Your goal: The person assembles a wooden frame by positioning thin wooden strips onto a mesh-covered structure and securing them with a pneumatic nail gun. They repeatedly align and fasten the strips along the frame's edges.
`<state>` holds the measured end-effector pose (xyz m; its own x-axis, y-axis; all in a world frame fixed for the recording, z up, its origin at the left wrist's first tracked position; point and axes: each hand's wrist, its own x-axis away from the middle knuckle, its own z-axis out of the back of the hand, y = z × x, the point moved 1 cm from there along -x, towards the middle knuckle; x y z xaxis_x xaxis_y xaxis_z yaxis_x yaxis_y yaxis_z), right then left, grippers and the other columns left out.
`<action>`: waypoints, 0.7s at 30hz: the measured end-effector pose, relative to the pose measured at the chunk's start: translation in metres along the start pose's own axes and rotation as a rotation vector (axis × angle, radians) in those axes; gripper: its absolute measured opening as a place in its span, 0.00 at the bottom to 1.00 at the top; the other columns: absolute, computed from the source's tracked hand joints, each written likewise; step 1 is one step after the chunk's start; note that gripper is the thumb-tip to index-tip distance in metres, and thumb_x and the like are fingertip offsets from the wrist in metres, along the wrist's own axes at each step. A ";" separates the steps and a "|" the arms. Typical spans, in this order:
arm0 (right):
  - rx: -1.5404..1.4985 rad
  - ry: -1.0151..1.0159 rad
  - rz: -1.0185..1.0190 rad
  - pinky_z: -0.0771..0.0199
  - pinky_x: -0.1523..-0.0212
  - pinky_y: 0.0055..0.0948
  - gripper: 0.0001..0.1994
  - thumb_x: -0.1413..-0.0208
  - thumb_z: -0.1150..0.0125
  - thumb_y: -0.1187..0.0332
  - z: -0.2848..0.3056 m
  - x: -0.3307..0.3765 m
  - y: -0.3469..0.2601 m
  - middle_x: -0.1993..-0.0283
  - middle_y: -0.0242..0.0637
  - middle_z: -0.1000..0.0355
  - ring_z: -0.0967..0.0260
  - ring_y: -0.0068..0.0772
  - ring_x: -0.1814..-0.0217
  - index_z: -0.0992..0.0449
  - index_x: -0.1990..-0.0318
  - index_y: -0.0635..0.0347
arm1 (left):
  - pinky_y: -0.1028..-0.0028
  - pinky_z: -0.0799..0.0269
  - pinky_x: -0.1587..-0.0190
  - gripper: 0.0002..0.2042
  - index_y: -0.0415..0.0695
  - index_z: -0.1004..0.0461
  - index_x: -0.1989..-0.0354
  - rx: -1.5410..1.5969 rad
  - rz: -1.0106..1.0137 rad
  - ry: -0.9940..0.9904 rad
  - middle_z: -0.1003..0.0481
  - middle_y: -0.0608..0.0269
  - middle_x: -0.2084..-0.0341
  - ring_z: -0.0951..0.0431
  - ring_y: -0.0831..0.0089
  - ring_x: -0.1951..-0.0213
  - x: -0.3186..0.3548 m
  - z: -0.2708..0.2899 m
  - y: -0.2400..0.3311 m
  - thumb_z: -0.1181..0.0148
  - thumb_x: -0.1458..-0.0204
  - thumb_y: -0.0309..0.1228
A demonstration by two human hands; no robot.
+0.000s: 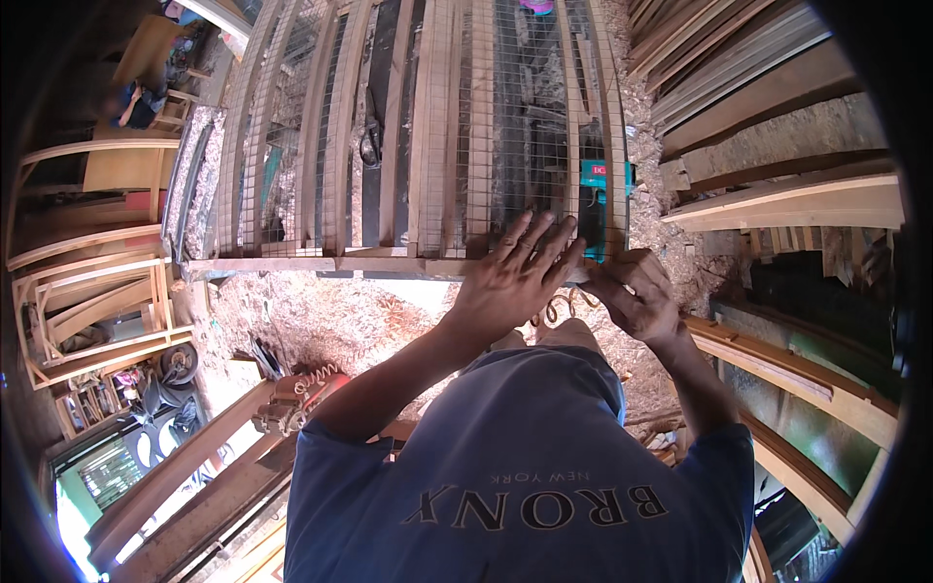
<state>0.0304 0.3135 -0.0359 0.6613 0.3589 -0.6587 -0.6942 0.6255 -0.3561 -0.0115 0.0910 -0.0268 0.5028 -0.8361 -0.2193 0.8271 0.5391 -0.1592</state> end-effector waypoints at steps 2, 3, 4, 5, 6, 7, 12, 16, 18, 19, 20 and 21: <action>-0.042 -0.026 -0.013 0.21 0.54 0.36 0.17 0.62 0.25 0.69 -0.001 0.000 0.001 0.53 0.32 0.21 0.24 0.36 0.53 0.14 0.60 0.56 | 0.53 0.53 0.22 0.25 0.48 0.32 0.32 0.025 0.003 -0.021 0.36 0.57 0.30 0.39 0.58 0.28 -0.001 0.000 -0.001 0.46 0.38 0.38; -0.060 0.021 -0.003 0.21 0.54 0.35 0.17 0.61 0.24 0.69 0.001 0.001 0.001 0.52 0.33 0.21 0.24 0.36 0.52 0.14 0.59 0.56 | 0.55 0.53 0.22 0.25 0.49 0.33 0.31 0.024 0.020 -0.044 0.37 0.59 0.29 0.40 0.59 0.27 -0.001 0.001 -0.001 0.47 0.38 0.36; -0.044 -0.029 -0.033 0.21 0.55 0.35 0.16 0.59 0.24 0.69 0.003 0.004 0.000 0.51 0.32 0.21 0.24 0.36 0.52 0.14 0.58 0.56 | 0.56 0.53 0.22 0.26 0.51 0.34 0.30 0.020 0.018 -0.077 0.38 0.61 0.28 0.41 0.61 0.26 0.000 0.002 -0.002 0.47 0.38 0.35; -0.045 -0.022 -0.053 0.22 0.55 0.35 0.17 0.60 0.23 0.68 0.005 0.009 0.002 0.49 0.34 0.22 0.24 0.37 0.51 0.14 0.58 0.56 | 0.58 0.53 0.21 0.26 0.53 0.35 0.29 0.024 0.018 -0.095 0.38 0.63 0.28 0.42 0.62 0.26 0.000 0.002 -0.002 0.48 0.38 0.33; -0.026 0.035 -0.090 0.23 0.55 0.35 0.17 0.60 0.22 0.68 0.006 0.014 0.003 0.51 0.35 0.21 0.24 0.37 0.52 0.14 0.58 0.56 | 0.57 0.53 0.22 0.26 0.53 0.36 0.28 0.003 0.009 -0.081 0.39 0.63 0.27 0.42 0.62 0.26 -0.002 0.003 -0.002 0.49 0.37 0.32; -0.002 0.066 -0.133 0.23 0.56 0.36 0.17 0.59 0.22 0.67 0.007 0.023 0.007 0.52 0.35 0.21 0.24 0.38 0.52 0.14 0.58 0.56 | 0.57 0.52 0.22 0.26 0.54 0.36 0.28 -0.009 0.010 -0.059 0.40 0.63 0.27 0.41 0.62 0.26 -0.003 0.004 -0.002 0.50 0.37 0.32; -0.028 0.371 -1.094 0.22 0.55 0.38 0.15 0.41 0.31 0.67 -0.015 0.083 0.071 0.56 0.49 0.20 0.20 0.43 0.56 0.20 0.50 0.66 | 0.56 0.51 0.22 0.26 0.54 0.37 0.27 0.054 0.020 -0.085 0.40 0.64 0.26 0.40 0.62 0.26 -0.006 0.006 -0.002 0.54 0.35 0.29; -0.087 0.036 -1.305 0.20 0.57 0.43 0.34 0.48 0.26 0.49 -0.078 0.108 0.137 0.58 0.52 0.19 0.18 0.53 0.58 0.26 0.43 0.69 | 0.55 0.51 0.23 0.26 0.52 0.36 0.28 0.061 -0.001 -0.146 0.38 0.63 0.27 0.40 0.62 0.27 -0.006 0.009 -0.004 0.51 0.37 0.30; 0.023 -0.078 -1.279 0.19 0.56 0.45 0.38 0.54 0.23 0.46 -0.113 0.107 0.156 0.58 0.54 0.19 0.19 0.54 0.57 0.26 0.44 0.68 | 0.54 0.55 0.22 0.28 0.52 0.39 0.27 0.018 -0.025 -0.176 0.40 0.63 0.26 0.44 0.62 0.25 -0.005 0.010 -0.005 0.49 0.37 0.32; 0.072 -0.098 -1.290 0.20 0.56 0.45 0.36 0.55 0.22 0.47 -0.126 0.106 0.164 0.59 0.54 0.19 0.19 0.55 0.57 0.24 0.46 0.68 | 0.53 0.57 0.21 0.29 0.51 0.40 0.26 -0.002 -0.031 -0.187 0.41 0.63 0.26 0.46 0.62 0.24 -0.004 0.011 -0.005 0.48 0.37 0.33; 0.107 -0.148 -1.322 0.20 0.55 0.46 0.35 0.56 0.22 0.47 -0.133 0.108 0.171 0.59 0.55 0.19 0.19 0.55 0.56 0.22 0.49 0.68 | 0.53 0.57 0.21 0.29 0.51 0.40 0.26 0.009 -0.032 -0.184 0.41 0.63 0.26 0.46 0.62 0.24 -0.004 0.011 -0.005 0.48 0.38 0.33; 0.005 -0.114 -1.316 0.20 0.56 0.46 0.32 0.57 0.22 0.49 -0.137 0.111 0.177 0.60 0.55 0.19 0.19 0.54 0.57 0.21 0.53 0.68 | 0.54 0.57 0.21 0.29 0.50 0.40 0.26 0.019 -0.027 -0.179 0.41 0.63 0.26 0.46 0.62 0.24 -0.004 0.011 -0.005 0.48 0.38 0.33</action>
<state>-0.0579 0.3694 -0.2626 0.8567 -0.4592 0.2350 0.4824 0.5519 -0.6802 -0.0150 0.0905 -0.0145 0.5154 -0.8560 -0.0400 0.8447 0.5154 -0.1445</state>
